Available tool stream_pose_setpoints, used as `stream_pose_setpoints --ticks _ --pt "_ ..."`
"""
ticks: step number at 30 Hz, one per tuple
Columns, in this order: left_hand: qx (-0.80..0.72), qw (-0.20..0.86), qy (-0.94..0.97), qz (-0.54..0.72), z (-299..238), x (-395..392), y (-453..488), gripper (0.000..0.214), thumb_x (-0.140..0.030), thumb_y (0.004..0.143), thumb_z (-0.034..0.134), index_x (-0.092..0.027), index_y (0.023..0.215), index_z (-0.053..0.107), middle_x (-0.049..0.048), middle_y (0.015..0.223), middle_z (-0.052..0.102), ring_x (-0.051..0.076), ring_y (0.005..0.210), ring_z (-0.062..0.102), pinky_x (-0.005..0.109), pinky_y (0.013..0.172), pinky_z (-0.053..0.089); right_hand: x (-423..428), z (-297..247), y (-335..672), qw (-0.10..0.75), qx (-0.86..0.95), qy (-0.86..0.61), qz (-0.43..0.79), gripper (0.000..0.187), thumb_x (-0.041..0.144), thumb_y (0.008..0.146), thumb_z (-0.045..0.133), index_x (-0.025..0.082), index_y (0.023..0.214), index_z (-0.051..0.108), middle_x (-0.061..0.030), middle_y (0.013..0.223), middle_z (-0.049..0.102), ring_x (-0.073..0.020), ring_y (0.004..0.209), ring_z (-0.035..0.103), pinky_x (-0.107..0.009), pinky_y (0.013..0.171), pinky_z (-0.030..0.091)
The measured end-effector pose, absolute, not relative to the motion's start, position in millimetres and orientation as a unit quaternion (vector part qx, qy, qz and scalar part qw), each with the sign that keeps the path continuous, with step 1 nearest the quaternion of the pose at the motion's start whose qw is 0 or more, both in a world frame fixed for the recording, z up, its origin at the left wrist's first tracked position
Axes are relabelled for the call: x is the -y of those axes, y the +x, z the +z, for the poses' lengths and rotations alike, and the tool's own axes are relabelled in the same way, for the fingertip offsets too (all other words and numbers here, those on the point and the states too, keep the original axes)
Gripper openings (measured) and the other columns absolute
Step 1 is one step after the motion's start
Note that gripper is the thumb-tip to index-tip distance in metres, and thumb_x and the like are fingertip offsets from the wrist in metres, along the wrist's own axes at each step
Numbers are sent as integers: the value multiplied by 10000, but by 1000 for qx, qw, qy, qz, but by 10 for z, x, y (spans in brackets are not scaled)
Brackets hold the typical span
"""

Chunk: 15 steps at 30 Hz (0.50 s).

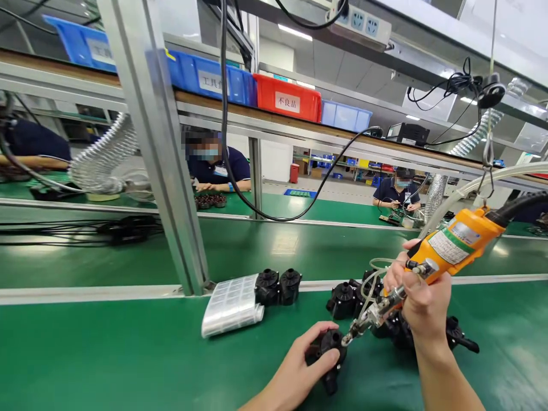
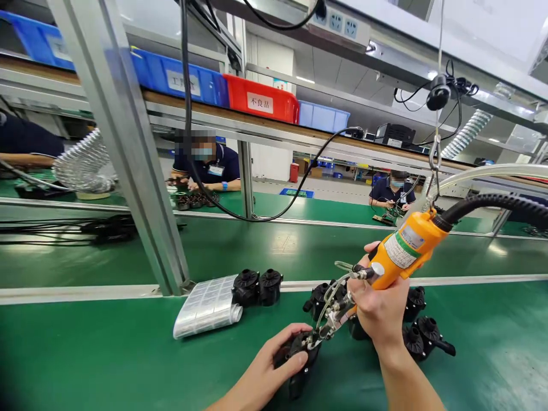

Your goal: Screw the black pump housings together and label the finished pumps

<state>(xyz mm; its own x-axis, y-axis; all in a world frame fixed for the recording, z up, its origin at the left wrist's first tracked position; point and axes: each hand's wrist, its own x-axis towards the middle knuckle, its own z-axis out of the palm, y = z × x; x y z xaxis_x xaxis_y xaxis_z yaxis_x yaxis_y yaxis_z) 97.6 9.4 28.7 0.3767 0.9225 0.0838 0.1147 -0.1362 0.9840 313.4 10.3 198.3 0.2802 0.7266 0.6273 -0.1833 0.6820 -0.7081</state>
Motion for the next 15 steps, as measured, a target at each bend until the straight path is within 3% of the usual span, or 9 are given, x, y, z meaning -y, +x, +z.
stream_pose_setpoints --ticks 6,11,15 --pt "-393 545 631 388 444 -49 1035 494 -558 876 755 -222 1227 667 43 1099 677 254 995 634 342 946 516 -121 2003 3117 749 525 -255 315 485 384 735 864 249 1097 572 70 714 486 -87 515 424 -236 484 420" --pt "-369 580 608 398 413 -60 1059 435 -459 872 777 -200 1195 645 21 1015 635 211 897 608 312 851 530 -108 1987 3068 738 534 -284 298 486 327 719 894 235 1090 594 47 766 538 -99 553 497 -264 525 482" --pt "-349 609 585 407 375 -77 1074 401 -396 866 793 -202 1184 646 21 1030 633 211 924 597 318 869 533 -105 1989 2876 735 546 -300 267 474 363 683 889 238 1015 576 41 772 543 -99 546 495 -266 513 502"
